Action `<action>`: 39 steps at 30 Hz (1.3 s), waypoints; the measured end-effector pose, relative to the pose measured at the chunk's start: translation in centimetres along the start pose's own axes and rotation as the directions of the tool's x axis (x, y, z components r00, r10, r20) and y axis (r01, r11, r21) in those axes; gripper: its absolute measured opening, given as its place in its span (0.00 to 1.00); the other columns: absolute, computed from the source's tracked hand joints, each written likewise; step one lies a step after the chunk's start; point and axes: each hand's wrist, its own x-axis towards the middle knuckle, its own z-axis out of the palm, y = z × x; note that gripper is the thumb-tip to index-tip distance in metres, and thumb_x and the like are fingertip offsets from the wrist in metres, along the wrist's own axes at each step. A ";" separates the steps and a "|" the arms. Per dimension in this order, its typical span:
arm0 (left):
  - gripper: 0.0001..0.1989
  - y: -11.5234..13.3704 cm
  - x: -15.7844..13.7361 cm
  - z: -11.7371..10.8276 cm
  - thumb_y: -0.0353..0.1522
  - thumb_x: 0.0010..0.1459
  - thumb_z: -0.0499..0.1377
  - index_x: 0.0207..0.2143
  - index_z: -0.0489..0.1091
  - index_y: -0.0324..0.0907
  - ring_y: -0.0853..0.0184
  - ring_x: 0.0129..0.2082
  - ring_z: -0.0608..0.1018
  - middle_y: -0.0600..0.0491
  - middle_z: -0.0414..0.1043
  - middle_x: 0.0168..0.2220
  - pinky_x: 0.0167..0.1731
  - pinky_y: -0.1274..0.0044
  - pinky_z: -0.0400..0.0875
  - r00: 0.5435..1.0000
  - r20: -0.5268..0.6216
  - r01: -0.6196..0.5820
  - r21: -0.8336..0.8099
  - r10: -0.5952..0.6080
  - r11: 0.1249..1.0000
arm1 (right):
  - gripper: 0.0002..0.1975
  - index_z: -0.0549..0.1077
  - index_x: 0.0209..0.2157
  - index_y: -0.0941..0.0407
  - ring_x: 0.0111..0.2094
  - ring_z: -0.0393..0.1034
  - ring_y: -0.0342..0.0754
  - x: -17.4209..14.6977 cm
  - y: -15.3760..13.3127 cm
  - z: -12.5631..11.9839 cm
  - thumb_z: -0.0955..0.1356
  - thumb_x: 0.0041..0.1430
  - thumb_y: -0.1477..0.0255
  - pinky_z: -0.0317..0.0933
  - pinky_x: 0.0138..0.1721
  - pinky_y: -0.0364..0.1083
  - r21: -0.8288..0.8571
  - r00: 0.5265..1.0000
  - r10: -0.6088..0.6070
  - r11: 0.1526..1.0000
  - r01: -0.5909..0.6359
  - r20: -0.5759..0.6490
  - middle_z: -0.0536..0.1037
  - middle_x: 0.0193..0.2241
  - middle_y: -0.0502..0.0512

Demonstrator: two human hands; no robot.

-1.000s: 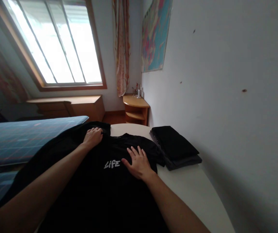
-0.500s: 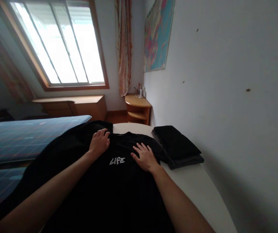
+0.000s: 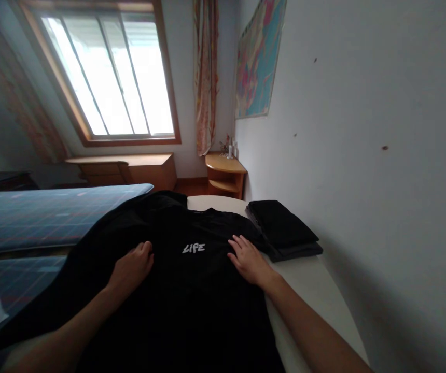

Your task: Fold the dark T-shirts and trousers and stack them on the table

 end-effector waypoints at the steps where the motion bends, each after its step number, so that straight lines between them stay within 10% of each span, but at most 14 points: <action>1: 0.11 -0.4 -0.6 -0.2 0.31 0.68 0.46 0.46 0.65 0.39 0.58 0.42 0.79 0.43 0.74 0.45 0.32 0.75 0.70 0.999 0.023 0.036 0.007 -0.037 0.999 | 0.24 0.67 0.61 0.60 0.65 0.57 0.57 -0.5 0.2 -0.4 0.61 0.68 0.66 0.52 0.65 0.54 -0.018 1.000 -0.003 1.000 0.003 -0.010 0.66 0.63 0.65; 6: 0.18 -1.9 -3.3 -1.9 0.39 0.68 0.45 0.47 0.67 0.36 0.48 0.39 0.82 0.38 0.77 0.39 0.34 0.65 0.73 0.961 0.196 0.190 0.040 -0.194 0.981 | 0.12 0.75 0.45 0.57 0.46 0.74 0.54 -3.5 -0.1 -3.2 0.63 0.64 0.72 0.65 0.47 0.48 -0.121 0.977 0.209 0.970 -0.213 -0.042 0.79 0.45 0.61; 12: 0.20 -3.8 -5.3 -2.5 0.44 0.66 0.47 0.45 0.68 0.38 0.44 0.40 0.81 0.38 0.78 0.40 0.36 0.61 0.72 0.932 0.292 0.222 0.002 -0.212 0.975 | 0.16 0.75 0.30 0.53 0.34 0.77 0.56 -7.0 -0.7 -4.3 0.64 0.64 0.59 0.58 0.30 0.47 -0.131 0.825 0.565 0.818 -0.561 -0.001 0.81 0.30 0.58; 22: 0.11 -5.5 -4.8 -0.6 0.38 0.65 0.47 0.47 0.60 0.43 0.54 0.38 0.82 0.47 0.79 0.36 0.35 0.71 0.69 0.956 0.169 0.283 -0.315 -0.240 0.906 | 0.10 0.72 0.34 0.55 0.34 0.77 0.50 -7.1 -1.1 -3.3 0.63 0.66 0.67 0.54 0.30 0.44 -0.008 0.860 0.508 0.861 -0.508 0.053 0.81 0.31 0.56; 33: 0.13 -4.6 -4.5 0.0 0.38 0.67 0.46 0.47 0.62 0.42 0.54 0.37 0.82 0.46 0.78 0.37 0.34 0.71 0.71 0.971 0.083 0.240 -0.293 -0.226 0.925 | 0.09 0.68 0.45 0.53 0.34 0.79 0.53 -6.8 -0.8 -3.0 0.60 0.70 0.66 0.53 0.27 0.44 -0.096 0.860 0.508 0.855 -0.510 -0.043 0.81 0.32 0.55; 39: 0.18 -5.1 -3.8 1.8 0.35 0.63 0.47 0.51 0.68 0.39 0.58 0.49 0.78 0.44 0.75 0.50 0.52 0.69 0.70 0.988 -0.148 -0.037 -0.518 -0.048 0.854 | 0.09 0.67 0.46 0.52 0.35 0.78 0.50 -6.5 -1.3 -3.2 0.58 0.71 0.68 0.55 0.27 0.43 -0.103 0.882 0.428 0.886 -0.453 -0.198 0.81 0.43 0.56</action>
